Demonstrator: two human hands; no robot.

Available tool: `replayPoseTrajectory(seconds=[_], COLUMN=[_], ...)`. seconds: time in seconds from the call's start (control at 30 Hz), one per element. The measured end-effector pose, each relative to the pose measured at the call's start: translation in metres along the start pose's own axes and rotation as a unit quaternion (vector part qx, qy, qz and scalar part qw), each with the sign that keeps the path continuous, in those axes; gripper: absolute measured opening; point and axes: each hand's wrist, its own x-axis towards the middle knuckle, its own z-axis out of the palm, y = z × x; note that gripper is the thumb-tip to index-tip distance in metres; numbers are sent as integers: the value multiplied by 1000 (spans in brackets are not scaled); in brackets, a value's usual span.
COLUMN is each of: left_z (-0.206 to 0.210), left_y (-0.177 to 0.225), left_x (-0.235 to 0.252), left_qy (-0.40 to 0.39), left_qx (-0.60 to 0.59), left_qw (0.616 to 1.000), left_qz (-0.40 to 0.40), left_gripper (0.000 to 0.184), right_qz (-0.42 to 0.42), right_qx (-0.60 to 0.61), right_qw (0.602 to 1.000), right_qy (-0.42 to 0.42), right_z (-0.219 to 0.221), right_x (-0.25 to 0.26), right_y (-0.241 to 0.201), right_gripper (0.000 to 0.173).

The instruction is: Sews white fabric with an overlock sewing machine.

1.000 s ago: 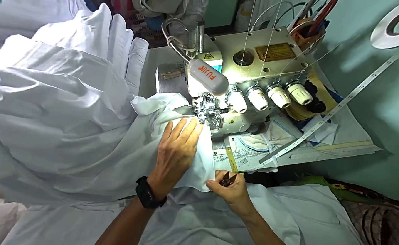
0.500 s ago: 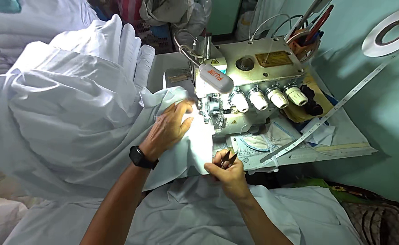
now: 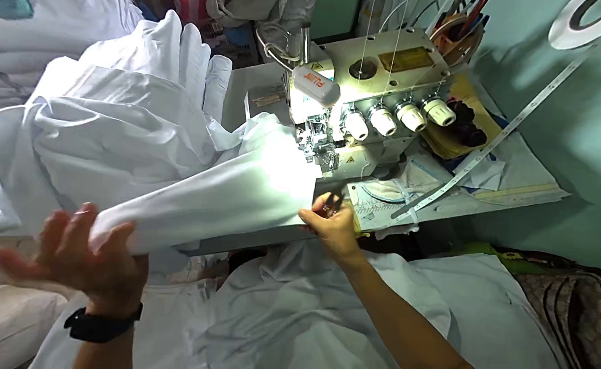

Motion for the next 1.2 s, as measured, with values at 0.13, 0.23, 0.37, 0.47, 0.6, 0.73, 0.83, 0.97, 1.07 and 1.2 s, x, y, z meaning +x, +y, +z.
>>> replayPoseTrajectory(seconds=[0.13, 0.23, 0.37, 0.47, 0.6, 0.73, 0.83, 0.97, 1.07, 1.2], left_z=[25, 15, 13, 42, 88, 125, 127, 86, 66, 67], left_y=[-6, 22, 102, 161, 225, 256, 253, 227, 204, 181], left_x=[-29, -35, -43, -62, -59, -39, -42, -32, -12, -2], left_qy=[-275, -263, -174, -303, -442, -536, -508, -515, -511, -494], left_qx=[-161, -198, -315, -476, -493, -437, -502, -617, -645, -689], left_qw=[947, 944, 929, 820, 720, 681, 669, 547, 482, 449], left_qz=[28, -32, -91, -93, -209, -241, -205, -234, -301, -283], left_gripper=[37, 52, 26, 25, 33, 40, 30, 24, 18, 9], right_qz=[-30, -108, -104, 91, 172, 173, 171, 200, 218, 258], right_qx=[-120, -247, -447, -531, -540, -527, -505, -397, -305, -152], right_qw=[992, 961, 878, 806, 767, 770, 798, 867, 901, 935], right_qy=[-18, -56, -133, -246, -300, -315, -280, -224, -221, -189], right_z=[-18, -55, -105, -114, -109, -110, -119, -131, -118, -101], right_x=[-9, -23, -55, -71, -73, -72, -77, -80, -79, -81], right_y=[15, 15, 50, 48, 41, 31, 29, 33, 30, 24], right_gripper=[14, 11, 25, 28, 30, 30, 29, 34, 36, 22])
